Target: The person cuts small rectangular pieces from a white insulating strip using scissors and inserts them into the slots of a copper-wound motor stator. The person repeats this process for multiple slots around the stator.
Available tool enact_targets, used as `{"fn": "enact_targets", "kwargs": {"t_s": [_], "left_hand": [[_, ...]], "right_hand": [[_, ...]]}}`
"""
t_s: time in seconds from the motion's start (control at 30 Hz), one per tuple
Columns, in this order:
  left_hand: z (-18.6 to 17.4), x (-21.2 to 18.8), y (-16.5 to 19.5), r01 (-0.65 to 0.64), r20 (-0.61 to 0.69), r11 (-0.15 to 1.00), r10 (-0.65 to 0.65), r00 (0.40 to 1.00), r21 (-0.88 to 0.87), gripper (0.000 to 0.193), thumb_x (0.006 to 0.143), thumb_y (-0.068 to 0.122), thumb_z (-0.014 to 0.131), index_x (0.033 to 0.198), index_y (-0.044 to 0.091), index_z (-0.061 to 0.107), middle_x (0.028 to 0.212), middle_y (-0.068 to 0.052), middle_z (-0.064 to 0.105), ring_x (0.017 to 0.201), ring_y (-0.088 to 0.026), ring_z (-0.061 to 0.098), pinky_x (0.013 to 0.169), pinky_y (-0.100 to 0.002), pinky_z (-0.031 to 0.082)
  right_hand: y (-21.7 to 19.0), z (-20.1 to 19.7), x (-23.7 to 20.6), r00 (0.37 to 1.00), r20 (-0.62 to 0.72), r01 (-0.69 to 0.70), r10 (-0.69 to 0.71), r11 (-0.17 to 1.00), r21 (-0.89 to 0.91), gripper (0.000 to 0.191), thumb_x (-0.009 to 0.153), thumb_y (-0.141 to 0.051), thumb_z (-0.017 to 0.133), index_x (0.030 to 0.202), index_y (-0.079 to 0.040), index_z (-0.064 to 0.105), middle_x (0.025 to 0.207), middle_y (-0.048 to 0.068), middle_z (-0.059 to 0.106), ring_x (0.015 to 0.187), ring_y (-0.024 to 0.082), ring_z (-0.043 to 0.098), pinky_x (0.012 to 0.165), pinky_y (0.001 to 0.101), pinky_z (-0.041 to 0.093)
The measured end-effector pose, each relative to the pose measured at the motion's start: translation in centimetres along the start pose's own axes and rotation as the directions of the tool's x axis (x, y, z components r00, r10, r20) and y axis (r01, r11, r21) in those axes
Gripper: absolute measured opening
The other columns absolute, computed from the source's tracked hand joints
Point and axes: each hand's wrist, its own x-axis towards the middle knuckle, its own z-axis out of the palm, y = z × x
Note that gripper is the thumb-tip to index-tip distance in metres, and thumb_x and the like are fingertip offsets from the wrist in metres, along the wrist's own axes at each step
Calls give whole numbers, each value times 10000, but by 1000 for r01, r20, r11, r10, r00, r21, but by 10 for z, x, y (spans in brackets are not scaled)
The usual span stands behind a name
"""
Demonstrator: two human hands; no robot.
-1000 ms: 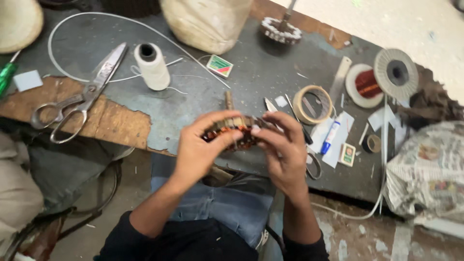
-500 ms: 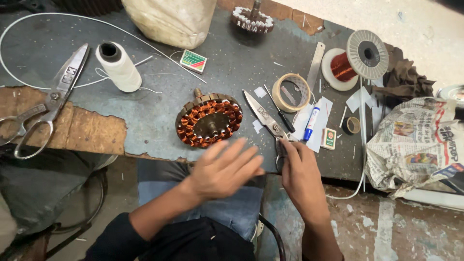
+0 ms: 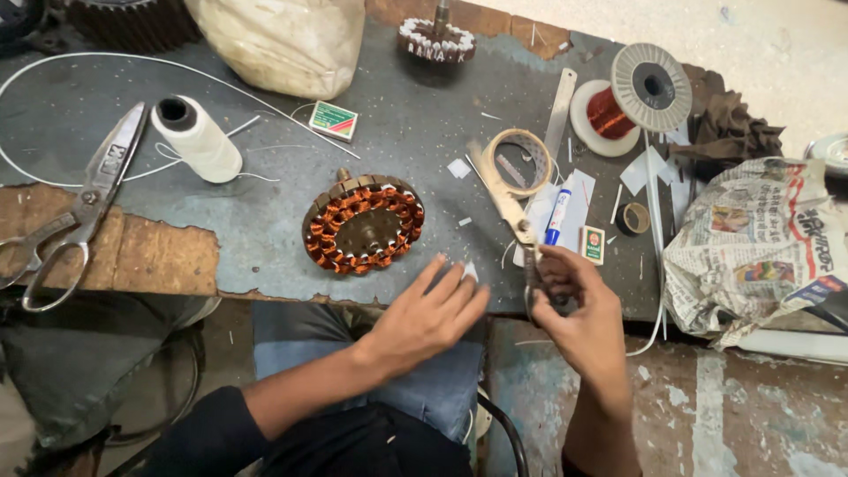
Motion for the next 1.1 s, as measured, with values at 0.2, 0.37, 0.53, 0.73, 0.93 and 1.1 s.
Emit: {"fn": "enact_targets", "kwargs": {"t_s": [0.2,0.37,0.53,0.73,0.93,1.1], "left_hand": [[-11,-13,8,72,-238,897,-192,952,-436,335,903,110,695,1228,41,735,1000,-72,670,929,-255,659,812,-404,518],[-12,-6,18,212,354,-288,-832,427,-934,198,965,-51,734,1159,-46,775,1075,-81,697,806,-156,662,701,-295,573],[-13,-7,11,-33,527,-587,-748,403,-809,260,943,1,687,1190,-81,688,1048,-97,746,930,-199,760,831,-320,640],[-15,-6,13,-15,499,-553,-762,413,-833,291,934,-23,730,1218,-70,689,1011,-90,746,888,-133,720,795,-272,605],[-12,0,21,-14,472,-506,-814,339,-863,343,907,-46,756,1237,-41,664,973,-71,736,869,-80,699,768,-233,585],[-16,4,23,-34,478,-513,-820,313,-858,319,900,-46,749,1209,-36,670,966,-76,752,875,-84,713,788,-229,596]], "right_hand": [[31,20,-37,947,-319,7,45,987,160,696,797,70,799,1441,6,544,985,21,659,857,52,613,779,213,537],[71,61,-95,998,-64,43,-10,848,529,735,945,77,655,1589,-20,315,777,40,646,625,128,632,551,266,542],[99,107,-155,935,309,-348,173,613,709,857,949,-107,646,1603,-118,91,746,91,623,507,146,570,405,263,470],[101,119,-171,911,412,-344,35,616,708,1106,920,-441,777,1659,-85,33,807,77,607,590,119,547,506,232,436],[85,127,-163,903,419,-379,90,624,683,1193,859,-541,795,1642,-83,19,803,73,609,592,124,559,524,246,456],[77,133,-154,911,402,-374,88,587,718,1069,890,-429,807,1628,-69,121,672,24,556,504,108,525,457,230,407]]}}
